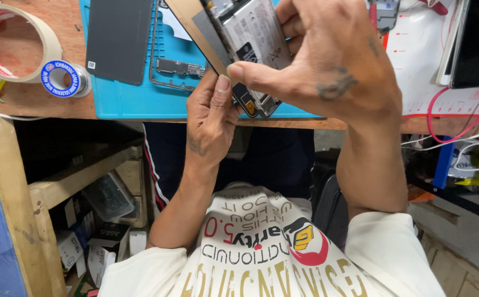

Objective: The person disassembles a smartphone, removes the battery, and uses a screwdriver and tweezers to adjust internal components. They then apply a small amount of adhesive to the screen assembly using a syringe-like tool.

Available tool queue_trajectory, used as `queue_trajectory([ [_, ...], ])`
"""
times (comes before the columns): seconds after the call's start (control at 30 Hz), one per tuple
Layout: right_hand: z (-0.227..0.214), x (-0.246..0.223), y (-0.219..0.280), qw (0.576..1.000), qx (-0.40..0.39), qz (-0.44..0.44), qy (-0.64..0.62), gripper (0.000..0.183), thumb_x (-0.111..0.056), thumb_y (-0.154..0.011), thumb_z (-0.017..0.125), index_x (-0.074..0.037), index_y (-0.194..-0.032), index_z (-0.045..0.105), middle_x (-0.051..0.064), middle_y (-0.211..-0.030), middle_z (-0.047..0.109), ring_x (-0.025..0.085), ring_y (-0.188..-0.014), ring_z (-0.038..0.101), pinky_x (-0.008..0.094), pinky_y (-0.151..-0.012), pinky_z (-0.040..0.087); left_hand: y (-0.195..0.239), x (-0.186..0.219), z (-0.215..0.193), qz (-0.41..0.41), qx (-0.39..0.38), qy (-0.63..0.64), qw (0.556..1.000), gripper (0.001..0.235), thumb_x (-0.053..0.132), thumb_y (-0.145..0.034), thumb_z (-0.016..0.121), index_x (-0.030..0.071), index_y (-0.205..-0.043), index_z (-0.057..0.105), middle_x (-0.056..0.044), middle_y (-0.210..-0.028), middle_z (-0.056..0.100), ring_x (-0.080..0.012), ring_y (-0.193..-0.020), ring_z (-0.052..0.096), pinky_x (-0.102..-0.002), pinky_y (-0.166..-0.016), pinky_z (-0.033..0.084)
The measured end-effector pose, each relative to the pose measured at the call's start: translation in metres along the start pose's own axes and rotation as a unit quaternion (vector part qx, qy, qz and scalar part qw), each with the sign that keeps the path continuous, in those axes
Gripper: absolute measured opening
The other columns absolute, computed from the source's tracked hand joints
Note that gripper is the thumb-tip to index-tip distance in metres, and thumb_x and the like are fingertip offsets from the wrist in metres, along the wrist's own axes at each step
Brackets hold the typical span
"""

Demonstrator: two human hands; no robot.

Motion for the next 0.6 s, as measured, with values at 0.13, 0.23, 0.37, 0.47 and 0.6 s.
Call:
queue_trajectory([
  [0.13, -0.003, -0.001, 0.005, 0.996, 0.003, -0.045, -0.079, 0.058, -0.032, -0.085, 0.095, 0.008, -0.111, 0.063, 0.017, -0.098, 0.072, 0.023, -0.089, 0.074, 0.032, -0.082, 0.061, -0.001, 0.012, 0.016, -0.005, 0.001, 0.000, 1.000, 0.040, 0.022, -0.119, 0.044, -0.006, -0.147, 0.048, -0.013, -0.130, 0.062, -0.0137, -0.117, 0.065, -0.031, -0.102, 0.059],
  [0.23, 0.005, 0.020, 0.012, 0.985, -0.024, 0.045, -0.166, 0.054, -0.030, -0.081, 0.090, 0.005, -0.110, 0.061, 0.012, -0.098, 0.072, 0.016, -0.090, 0.074, 0.028, -0.084, 0.062, 0.000, 0.019, 0.023, -0.012, 0.014, -0.014, 1.000, 0.041, 0.022, -0.118, 0.045, -0.006, -0.147, 0.049, -0.011, -0.126, 0.063, -0.0127, -0.111, 0.065, -0.029, -0.096, 0.059],
  [0.37, 0.011, 0.031, 0.020, 0.937, -0.046, 0.063, -0.340, 0.053, -0.025, -0.088, 0.084, 0.005, -0.121, 0.057, 0.013, -0.112, 0.070, 0.018, -0.104, 0.072, 0.031, -0.095, 0.062, 0.003, 0.028, 0.026, -0.019, 0.041, -0.089, 0.995, 0.042, 0.025, -0.117, 0.046, -0.007, -0.142, 0.055, -0.007, -0.106, 0.064, -0.0074, -0.086, 0.058, -0.021, -0.073, 0.048],
  [0.47, 0.009, 0.035, 0.023, 0.910, -0.056, 0.033, -0.410, 0.052, -0.024, -0.093, 0.079, 0.007, -0.127, 0.054, 0.016, -0.121, 0.069, 0.021, -0.108, 0.072, 0.035, -0.101, 0.062, 0.005, 0.028, 0.024, -0.044, 0.059, -0.094, 0.993, 0.042, 0.024, -0.111, 0.044, -0.007, -0.137, 0.054, -0.004, -0.100, 0.065, -0.0044, -0.082, 0.061, -0.020, -0.072, 0.052],
  [0.6, 0.011, 0.037, 0.027, 0.885, -0.055, -0.009, -0.463, 0.053, -0.026, -0.100, 0.077, 0.010, -0.132, 0.053, 0.019, -0.121, 0.067, 0.023, -0.114, 0.071, 0.039, -0.107, 0.061, 0.006, 0.035, 0.023, -0.021, 0.055, -0.173, 0.983, 0.042, 0.026, -0.116, 0.045, -0.006, -0.138, 0.061, 0.002, -0.082, 0.057, 0.0013, -0.058, 0.039, -0.016, -0.049, 0.030],
])
Point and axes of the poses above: each hand's wrist, its own y-axis away from the middle knuckle, its own z-axis out of the palm, x = y × z, the point moved 10 cm from there along -y, towards the middle knuckle
